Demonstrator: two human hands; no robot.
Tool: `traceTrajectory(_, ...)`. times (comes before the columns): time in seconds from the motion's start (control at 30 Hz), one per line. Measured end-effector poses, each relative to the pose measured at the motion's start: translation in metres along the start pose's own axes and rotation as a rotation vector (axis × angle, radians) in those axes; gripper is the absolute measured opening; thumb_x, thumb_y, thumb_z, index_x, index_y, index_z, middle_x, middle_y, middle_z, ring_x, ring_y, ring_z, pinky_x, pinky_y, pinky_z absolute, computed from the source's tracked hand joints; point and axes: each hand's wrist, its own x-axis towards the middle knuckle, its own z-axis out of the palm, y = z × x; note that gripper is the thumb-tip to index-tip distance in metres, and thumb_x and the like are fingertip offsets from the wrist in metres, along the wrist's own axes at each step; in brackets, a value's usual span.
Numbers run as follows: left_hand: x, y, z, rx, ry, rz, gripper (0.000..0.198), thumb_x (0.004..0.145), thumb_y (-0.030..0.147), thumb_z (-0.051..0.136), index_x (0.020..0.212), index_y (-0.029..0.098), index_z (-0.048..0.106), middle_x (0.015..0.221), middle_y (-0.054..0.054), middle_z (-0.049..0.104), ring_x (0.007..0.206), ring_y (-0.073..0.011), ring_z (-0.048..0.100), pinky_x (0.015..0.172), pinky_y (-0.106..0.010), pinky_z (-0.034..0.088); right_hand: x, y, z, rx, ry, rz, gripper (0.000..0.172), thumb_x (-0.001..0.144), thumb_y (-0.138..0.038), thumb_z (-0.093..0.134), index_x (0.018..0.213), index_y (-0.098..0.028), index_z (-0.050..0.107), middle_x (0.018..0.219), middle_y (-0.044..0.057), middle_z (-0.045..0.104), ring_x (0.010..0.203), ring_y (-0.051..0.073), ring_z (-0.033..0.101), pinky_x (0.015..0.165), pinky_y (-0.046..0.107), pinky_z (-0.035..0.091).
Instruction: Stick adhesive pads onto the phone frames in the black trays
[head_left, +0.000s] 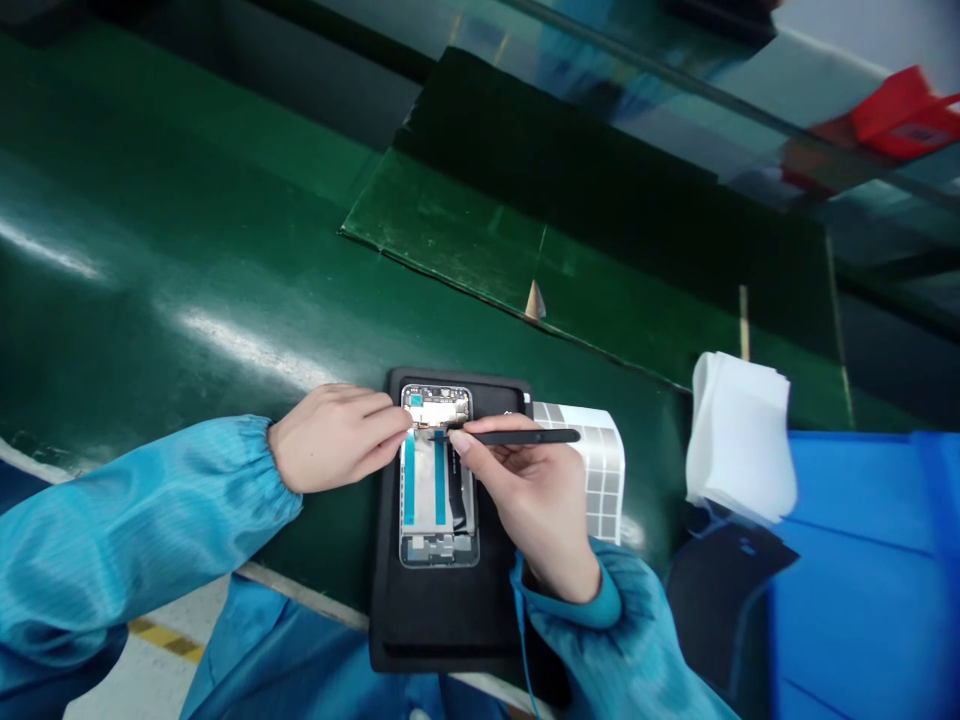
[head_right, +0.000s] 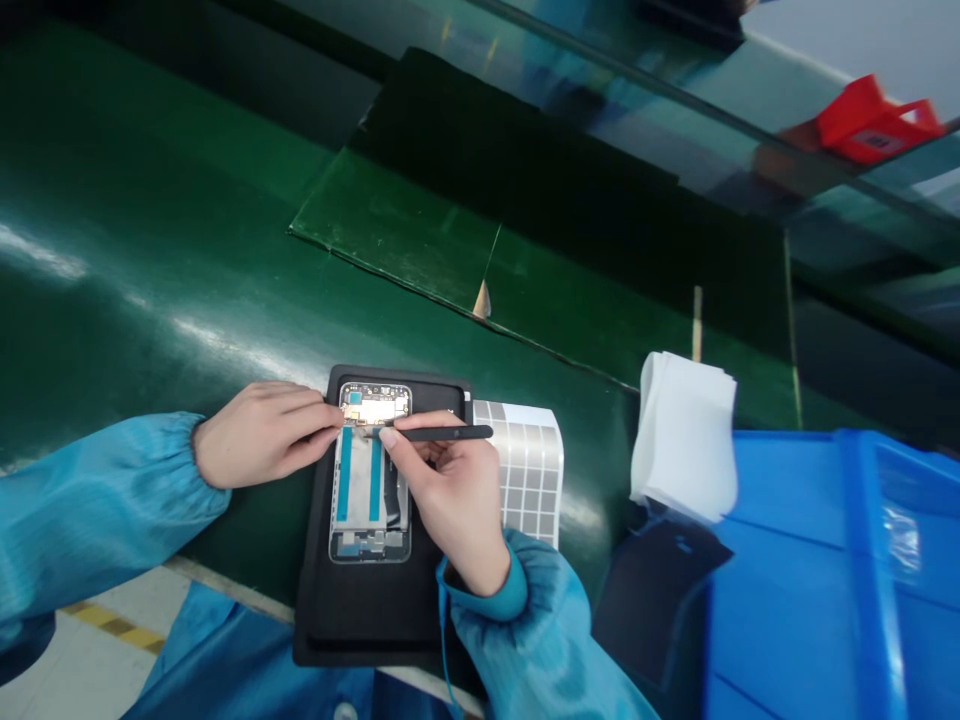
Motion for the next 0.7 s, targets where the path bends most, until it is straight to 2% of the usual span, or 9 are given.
traceTrajectory(0.7,0.0005,-0.0008,-0.0003,0.023,0.025,0.030,0.025,0.099,0.028,0.044,0.094,0.018,0.066,0.080,-0.002,0.068,0.069,-0.0156,0.065,0.063,-0.030,0.053,0.0002,0.0003,0.0003,0.017,-0.005,0.005,0.015,0.077,-0.030,0.080,0.082,-0.019,0.071,0.072,0.002,0.072,0.059,0.016,0.067,0.052,0.025,0.056)
